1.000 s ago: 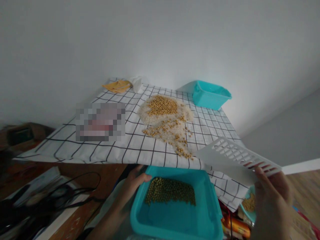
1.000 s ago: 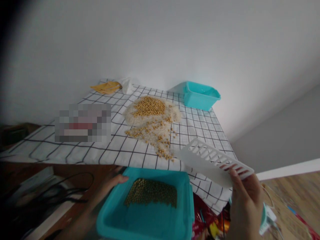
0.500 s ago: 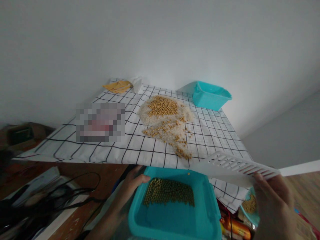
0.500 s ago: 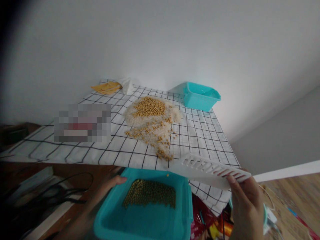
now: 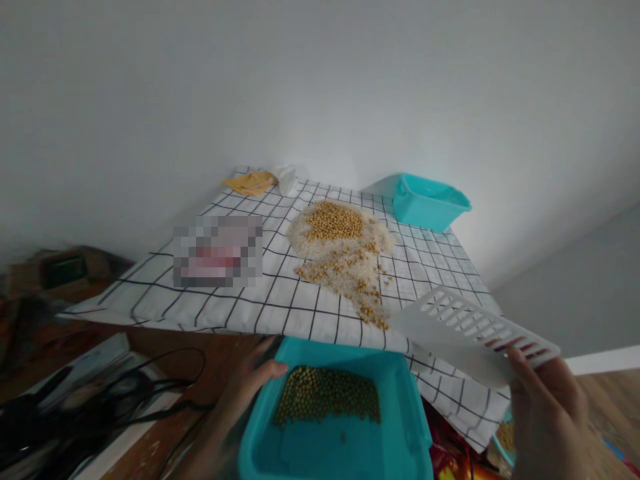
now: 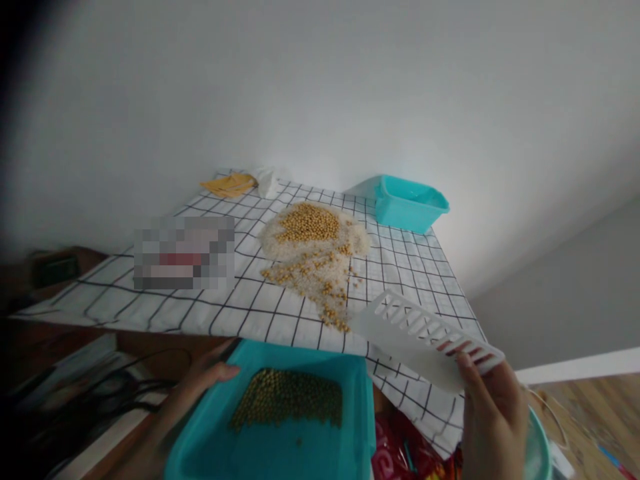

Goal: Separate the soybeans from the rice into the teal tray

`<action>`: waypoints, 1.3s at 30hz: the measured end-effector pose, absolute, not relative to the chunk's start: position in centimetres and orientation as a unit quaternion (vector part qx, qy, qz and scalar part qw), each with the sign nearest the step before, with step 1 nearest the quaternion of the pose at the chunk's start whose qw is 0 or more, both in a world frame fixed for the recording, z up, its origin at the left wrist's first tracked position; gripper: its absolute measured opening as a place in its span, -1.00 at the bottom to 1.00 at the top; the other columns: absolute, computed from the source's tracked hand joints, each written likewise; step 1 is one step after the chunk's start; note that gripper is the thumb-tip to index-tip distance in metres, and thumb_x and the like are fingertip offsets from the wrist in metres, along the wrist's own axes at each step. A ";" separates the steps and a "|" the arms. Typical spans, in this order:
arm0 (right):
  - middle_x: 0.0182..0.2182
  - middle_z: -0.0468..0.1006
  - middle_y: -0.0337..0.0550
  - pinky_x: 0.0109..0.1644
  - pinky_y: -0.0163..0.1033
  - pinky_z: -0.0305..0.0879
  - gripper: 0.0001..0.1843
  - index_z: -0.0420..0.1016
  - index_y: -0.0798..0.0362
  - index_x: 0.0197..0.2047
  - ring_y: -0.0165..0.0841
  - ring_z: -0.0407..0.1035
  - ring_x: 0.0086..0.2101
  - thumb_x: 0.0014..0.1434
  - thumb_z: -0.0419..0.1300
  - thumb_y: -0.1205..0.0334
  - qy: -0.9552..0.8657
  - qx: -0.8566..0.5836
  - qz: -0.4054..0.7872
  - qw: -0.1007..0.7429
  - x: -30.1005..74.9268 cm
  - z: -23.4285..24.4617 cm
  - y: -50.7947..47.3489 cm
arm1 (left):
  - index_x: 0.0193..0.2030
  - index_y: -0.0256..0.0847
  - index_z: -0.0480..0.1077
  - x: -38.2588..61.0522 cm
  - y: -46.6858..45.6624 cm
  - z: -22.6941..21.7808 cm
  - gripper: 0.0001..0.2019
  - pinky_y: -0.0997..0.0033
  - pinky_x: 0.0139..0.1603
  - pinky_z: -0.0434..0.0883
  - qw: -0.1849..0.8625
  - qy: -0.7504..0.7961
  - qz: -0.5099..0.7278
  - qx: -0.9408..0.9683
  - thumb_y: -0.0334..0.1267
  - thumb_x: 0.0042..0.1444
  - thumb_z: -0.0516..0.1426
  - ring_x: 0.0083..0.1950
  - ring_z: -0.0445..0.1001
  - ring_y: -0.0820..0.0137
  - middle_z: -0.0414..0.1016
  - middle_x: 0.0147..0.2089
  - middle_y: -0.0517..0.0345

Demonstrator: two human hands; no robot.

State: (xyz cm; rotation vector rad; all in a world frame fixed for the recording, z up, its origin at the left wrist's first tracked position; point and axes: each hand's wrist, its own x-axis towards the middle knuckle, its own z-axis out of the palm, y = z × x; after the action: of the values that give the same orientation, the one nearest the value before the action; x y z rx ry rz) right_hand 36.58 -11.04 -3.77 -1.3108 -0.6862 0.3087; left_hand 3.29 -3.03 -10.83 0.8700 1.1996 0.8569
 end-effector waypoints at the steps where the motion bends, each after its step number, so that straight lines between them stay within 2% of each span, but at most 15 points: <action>1: -0.20 0.61 -0.08 0.06 -0.06 0.29 -0.66 0.59 0.09 -0.16 -0.11 0.46 -0.09 -0.07 0.38 0.22 -0.312 -0.593 0.147 0.727 36.5 -3.7 -11.1 | -0.20 -0.25 0.55 3.2 -3.0 -10.9 -0.63 0.45 -0.50 0.33 0.649 0.532 0.382 0.387 -0.26 -0.24 0.20 -0.52 0.51 0.28 0.62 -0.55 0.26; 6: -0.24 0.62 -0.10 0.05 -0.01 0.30 -0.80 0.56 0.06 -0.24 -0.13 0.48 -0.14 0.01 0.35 0.23 -0.329 -0.593 0.191 0.710 35.9 -3.6 -11.2 | -0.24 -0.21 0.56 3.2 -2.9 -10.9 -0.64 0.38 -0.38 0.38 0.630 0.554 0.387 0.382 -0.25 -0.29 0.21 -0.43 0.55 0.19 0.61 -0.55 0.28; 10: -0.23 0.61 -0.09 0.09 -0.01 0.28 -0.77 0.56 0.07 -0.22 -0.11 0.46 -0.05 0.01 0.35 0.22 -0.326 -0.589 0.187 0.716 35.3 -3.3 -11.0 | -0.22 -0.19 0.58 3.1 -3.0 -10.6 -0.61 0.35 -0.34 0.39 0.624 0.563 0.379 0.387 -0.23 -0.29 0.20 -0.33 0.58 0.10 0.63 -0.51 0.22; 13: -0.23 0.61 -0.08 0.06 -0.01 0.31 -0.75 0.56 0.08 -0.23 -0.10 0.47 -0.08 -0.03 0.37 0.22 -0.318 -0.584 0.179 0.725 35.4 -3.1 -11.1 | -0.18 -0.21 0.59 3.0 -3.1 -10.3 -0.58 0.35 -0.35 0.39 0.627 0.565 0.374 0.384 -0.23 -0.28 0.20 -0.36 0.58 0.10 0.63 -0.52 0.22; 17: -0.22 0.61 -0.10 0.01 -0.03 0.34 -0.70 0.55 0.08 -0.19 -0.12 0.49 -0.14 -0.04 0.37 0.24 -0.313 -0.599 0.184 0.714 36.2 -3.3 -11.7 | -0.28 -0.19 0.60 3.0 -3.1 -10.1 -0.67 0.38 -0.38 0.38 0.637 0.553 0.388 0.372 -0.26 -0.29 0.20 -0.40 0.56 0.17 0.62 -0.55 0.25; 22: -0.27 0.61 -0.11 0.03 -0.04 0.33 -0.77 0.56 0.07 -0.24 -0.11 0.48 -0.11 -0.01 0.36 0.21 -0.302 -0.610 0.194 0.706 36.7 -3.5 -12.5 | -0.27 -0.19 0.60 3.0 -3.0 -10.5 -0.67 0.38 -0.42 0.38 0.645 0.548 0.378 0.376 -0.26 -0.27 0.20 -0.47 0.55 0.20 0.61 -0.58 0.27; 27: -0.23 0.61 -0.09 0.04 -0.04 0.34 -0.67 0.58 0.05 -0.15 -0.07 0.46 -0.06 -0.04 0.38 0.20 -0.279 -0.617 0.222 0.702 36.7 -3.3 -12.7 | -0.20 -0.21 0.61 3.2 -3.0 -10.8 -0.61 0.34 -0.35 0.41 0.638 0.545 0.380 0.390 -0.25 -0.26 0.20 -0.32 0.61 0.09 0.67 -0.46 0.17; 31: -0.15 0.60 -0.12 0.07 -0.08 0.30 -0.58 0.58 0.04 -0.11 -0.10 0.44 -0.04 -0.11 0.41 0.25 -0.274 -0.611 0.204 0.715 36.8 -3.6 -12.4 | -0.25 -0.18 0.61 3.1 -3.1 -10.7 -0.65 0.37 -0.37 0.40 0.648 0.540 0.386 0.373 -0.27 -0.28 0.21 -0.33 0.61 0.11 0.69 -0.44 0.20; 35: -0.14 0.61 -0.14 0.10 -0.13 0.25 -0.66 0.59 0.05 -0.15 -0.17 0.45 -0.06 -0.08 0.37 0.27 -0.271 -0.604 0.171 0.729 36.5 -3.6 -12.0 | -0.32 -0.17 0.60 3.0 -3.0 -10.6 -0.70 0.39 -0.40 0.38 0.646 0.539 0.386 0.380 -0.28 -0.29 0.21 -0.38 0.60 0.16 0.68 -0.49 0.24; 39: -0.13 0.61 -0.12 0.09 -0.11 0.28 -0.69 0.59 0.05 -0.15 -0.15 0.46 -0.06 -0.04 0.34 0.27 -0.281 -0.605 0.171 0.725 36.3 -3.4 -12.1 | -0.28 -0.17 0.61 3.3 -3.1 -10.4 -0.69 0.39 -0.41 0.40 0.659 0.529 0.378 0.379 -0.29 -0.26 0.20 -0.44 0.57 0.20 0.66 -0.52 0.26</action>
State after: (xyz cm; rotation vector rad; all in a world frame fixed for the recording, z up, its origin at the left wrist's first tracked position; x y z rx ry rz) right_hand 36.26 -12.13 -3.43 -1.3356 -0.6197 0.3783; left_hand 3.27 -3.10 -10.41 0.8579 1.1965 0.8548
